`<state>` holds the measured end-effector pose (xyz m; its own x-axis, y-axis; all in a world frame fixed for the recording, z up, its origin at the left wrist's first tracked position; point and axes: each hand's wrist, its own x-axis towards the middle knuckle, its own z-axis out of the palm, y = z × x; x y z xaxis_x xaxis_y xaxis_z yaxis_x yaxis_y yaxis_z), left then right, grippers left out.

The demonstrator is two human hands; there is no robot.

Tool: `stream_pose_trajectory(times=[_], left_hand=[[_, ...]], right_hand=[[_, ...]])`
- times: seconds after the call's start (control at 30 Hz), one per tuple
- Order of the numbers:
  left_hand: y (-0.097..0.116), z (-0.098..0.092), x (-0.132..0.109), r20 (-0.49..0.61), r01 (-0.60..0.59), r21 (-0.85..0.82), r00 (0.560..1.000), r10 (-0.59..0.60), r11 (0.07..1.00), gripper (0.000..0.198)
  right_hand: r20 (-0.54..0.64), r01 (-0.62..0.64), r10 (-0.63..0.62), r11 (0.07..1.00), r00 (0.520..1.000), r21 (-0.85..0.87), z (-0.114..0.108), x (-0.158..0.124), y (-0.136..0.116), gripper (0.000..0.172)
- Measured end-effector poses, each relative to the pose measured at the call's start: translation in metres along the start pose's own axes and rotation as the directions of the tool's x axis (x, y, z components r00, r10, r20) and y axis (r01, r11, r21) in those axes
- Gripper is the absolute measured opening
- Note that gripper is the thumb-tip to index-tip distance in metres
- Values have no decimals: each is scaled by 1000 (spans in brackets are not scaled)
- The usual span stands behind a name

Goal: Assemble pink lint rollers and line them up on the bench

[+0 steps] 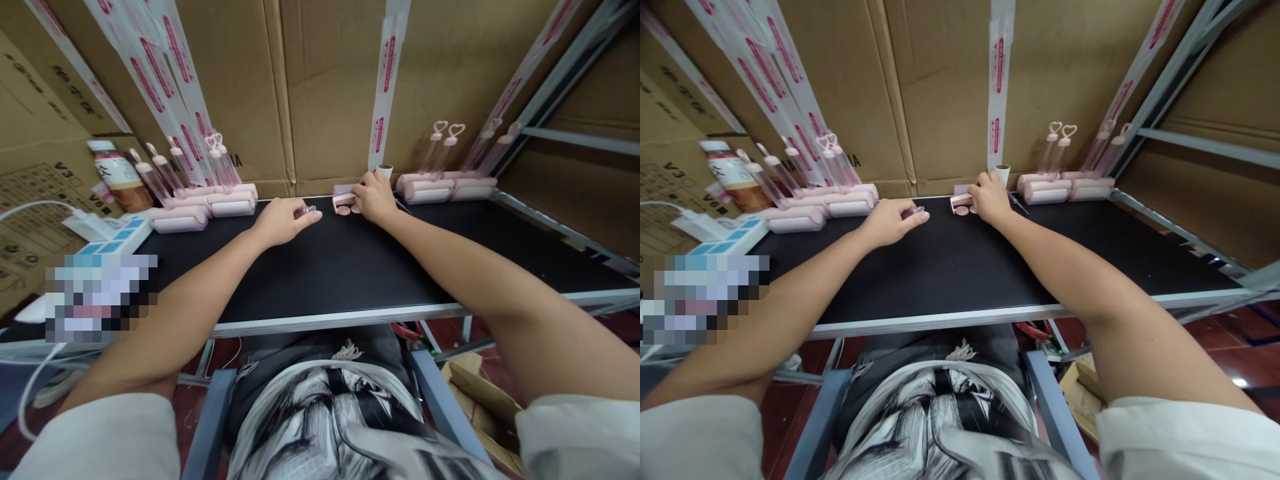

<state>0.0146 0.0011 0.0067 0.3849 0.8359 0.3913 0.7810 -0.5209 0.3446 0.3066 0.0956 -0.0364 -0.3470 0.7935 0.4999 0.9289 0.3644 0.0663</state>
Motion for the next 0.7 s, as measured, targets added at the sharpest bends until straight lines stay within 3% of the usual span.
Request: stream_pose_trajectory(times=[0.1,0.33,0.7], left_hand=[[0,0,0,4,4,-1,1000,-4,1000,57],[-1,1,1,20,10,10,1000,-10,1000,57],[1,1,0,29,-3,3,1000,3,1000,56]], right_hand=[[-22,-24,23,999,999,-31,3,1,0,47],[100,11,-3,997,995,-77,7,5,4,44],[139,-12,19,999,990,-53,0,5,6,37]])
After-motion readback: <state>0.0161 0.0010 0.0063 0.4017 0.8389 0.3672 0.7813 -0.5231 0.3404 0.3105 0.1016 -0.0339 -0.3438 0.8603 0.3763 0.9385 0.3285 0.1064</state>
